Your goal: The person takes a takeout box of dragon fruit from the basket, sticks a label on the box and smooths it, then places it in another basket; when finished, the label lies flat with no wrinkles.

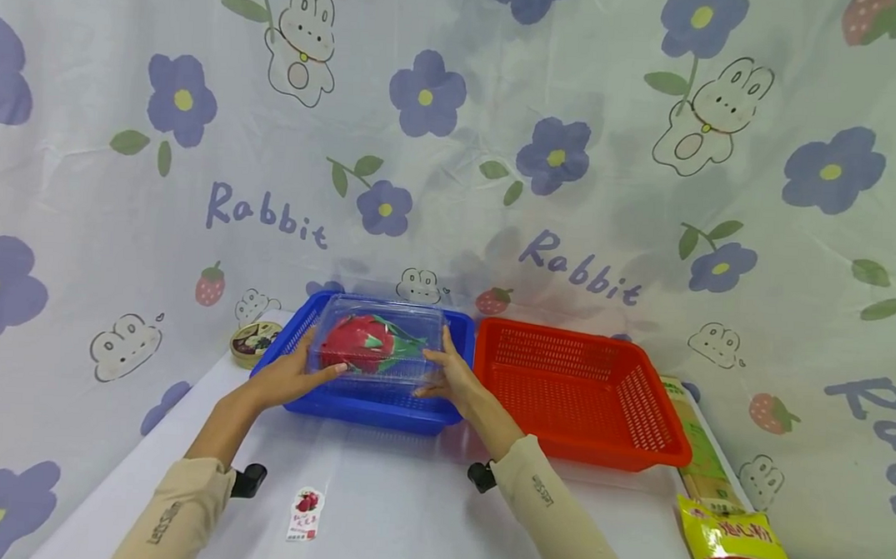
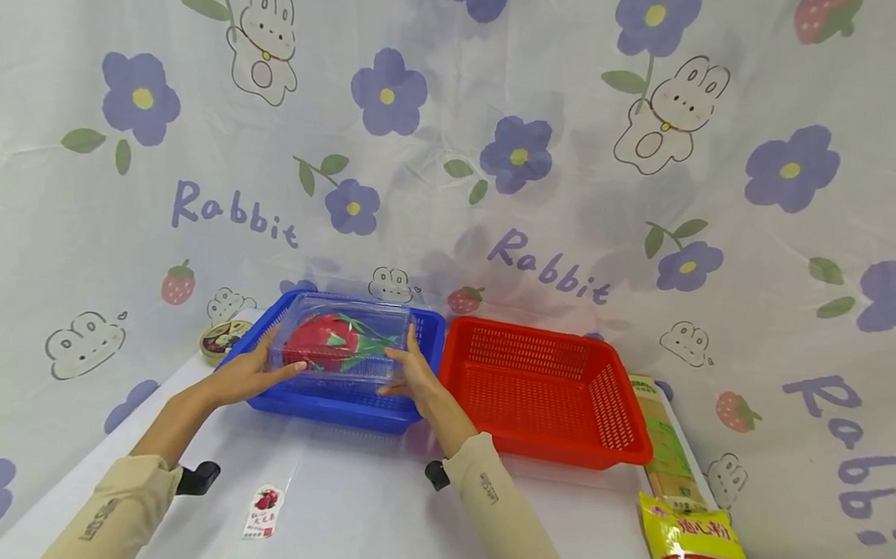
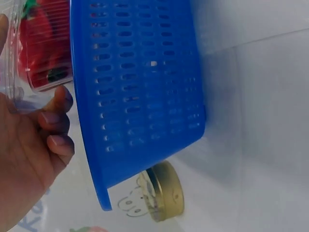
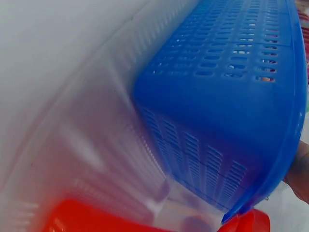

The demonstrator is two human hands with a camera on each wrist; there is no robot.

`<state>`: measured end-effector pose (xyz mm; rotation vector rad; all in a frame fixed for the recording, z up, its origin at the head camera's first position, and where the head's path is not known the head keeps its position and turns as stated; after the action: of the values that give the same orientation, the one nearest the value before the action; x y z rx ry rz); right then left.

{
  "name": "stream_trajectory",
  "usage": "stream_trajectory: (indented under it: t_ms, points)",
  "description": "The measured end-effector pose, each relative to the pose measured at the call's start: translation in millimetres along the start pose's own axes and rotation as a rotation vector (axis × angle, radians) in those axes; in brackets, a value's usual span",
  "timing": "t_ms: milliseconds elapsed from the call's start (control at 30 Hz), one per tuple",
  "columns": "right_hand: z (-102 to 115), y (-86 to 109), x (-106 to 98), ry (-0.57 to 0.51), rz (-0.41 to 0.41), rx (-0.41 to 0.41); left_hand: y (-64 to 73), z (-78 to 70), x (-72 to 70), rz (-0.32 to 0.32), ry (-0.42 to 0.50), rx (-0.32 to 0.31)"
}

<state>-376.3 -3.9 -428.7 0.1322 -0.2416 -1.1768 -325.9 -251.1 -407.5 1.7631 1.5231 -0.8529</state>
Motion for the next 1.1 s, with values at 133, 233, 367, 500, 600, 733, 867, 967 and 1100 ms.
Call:
stream_trajectory:
  t_ms: [133,233,367,500,600,733,867,967,1100]
  points:
    - [0.6,3.5,-3.3,0.005,0.016,-0.007,0.9,-4.4,3.1,-0.008,0.048,0.023]
    - [0.1,5.6,-4.3,0.009,0.031,-0.010,2.3,-5.9,5.0,-0.015,0.072,0.038]
    - [0.4,8.1,-4.1,0.020,0.042,-0.009,5.0,-7.3,5.0,-0.028,0.083,0.056]
    - [1.2,10.5,-4.3,0.016,0.051,-0.012,6.5,-9.1,3.5,-0.042,0.092,0.063]
    - [1.1,11.8,-5.6,0.007,0.052,-0.012,7.9,-11.7,2.3,-0.048,0.097,0.069]
    - [1.4,12.7,-6.5,0.008,0.057,-0.011,9.4,-13.8,1.9,-0.057,0.091,0.079]
    - [2.3,12.6,-5.0,0.005,0.074,-0.009,11.7,-15.2,0.6,-0.071,0.092,0.094]
    - [3.0,13.8,-4.9,0.000,0.081,-0.012,14.3,-17.0,0.3,-0.075,0.095,0.099]
    - [6.4,18.2,-5.7,0.009,0.083,-0.022,16.7,-19.6,0.1,-0.076,0.088,0.103]
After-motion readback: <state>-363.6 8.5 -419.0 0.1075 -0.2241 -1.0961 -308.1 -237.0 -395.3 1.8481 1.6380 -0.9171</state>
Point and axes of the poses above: each hand's wrist, its own y-axis away from the middle knuckle, its own x-axis out of the palm, z = x × y, the point moved 8 cm from there along -y, towards the middle knuckle, and after that the axes turned 2 degrees about -z, right-handed, at the moved point
